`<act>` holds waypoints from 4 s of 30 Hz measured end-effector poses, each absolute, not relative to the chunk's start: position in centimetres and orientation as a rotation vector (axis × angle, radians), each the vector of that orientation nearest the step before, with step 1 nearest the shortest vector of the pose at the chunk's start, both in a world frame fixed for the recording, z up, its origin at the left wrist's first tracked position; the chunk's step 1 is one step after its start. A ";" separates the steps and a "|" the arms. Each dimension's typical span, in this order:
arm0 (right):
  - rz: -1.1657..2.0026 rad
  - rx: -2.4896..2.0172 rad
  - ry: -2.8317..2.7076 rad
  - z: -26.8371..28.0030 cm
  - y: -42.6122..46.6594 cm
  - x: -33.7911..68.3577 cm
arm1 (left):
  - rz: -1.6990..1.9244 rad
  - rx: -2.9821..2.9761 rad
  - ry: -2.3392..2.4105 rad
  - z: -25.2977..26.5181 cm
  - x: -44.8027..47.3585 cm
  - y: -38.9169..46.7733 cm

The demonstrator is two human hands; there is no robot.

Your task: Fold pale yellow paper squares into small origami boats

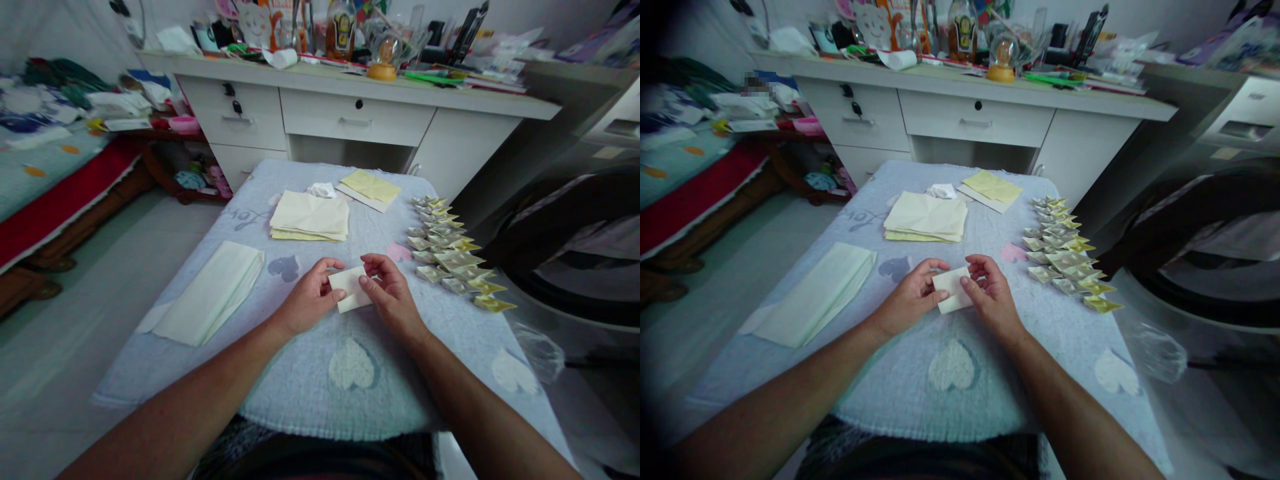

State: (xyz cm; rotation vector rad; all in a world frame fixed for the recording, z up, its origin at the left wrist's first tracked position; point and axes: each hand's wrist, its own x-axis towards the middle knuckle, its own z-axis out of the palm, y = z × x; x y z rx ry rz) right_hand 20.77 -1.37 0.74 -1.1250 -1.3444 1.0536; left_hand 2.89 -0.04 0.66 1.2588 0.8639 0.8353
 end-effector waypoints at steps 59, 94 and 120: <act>0.381 -1.008 -2.090 1.4 -2.5 20.5 | 0.813 1.199 0.828 -0.2 2.0 1.0; 0.346 -0.985 -2.071 0.9 -2.0 20.8 | 0.800 1.153 0.892 1.5 1.7 0.5; 1.291 -1.106 -1.470 0.7 -1.8 20.4 | 0.938 1.631 0.864 1.5 2.4 -0.5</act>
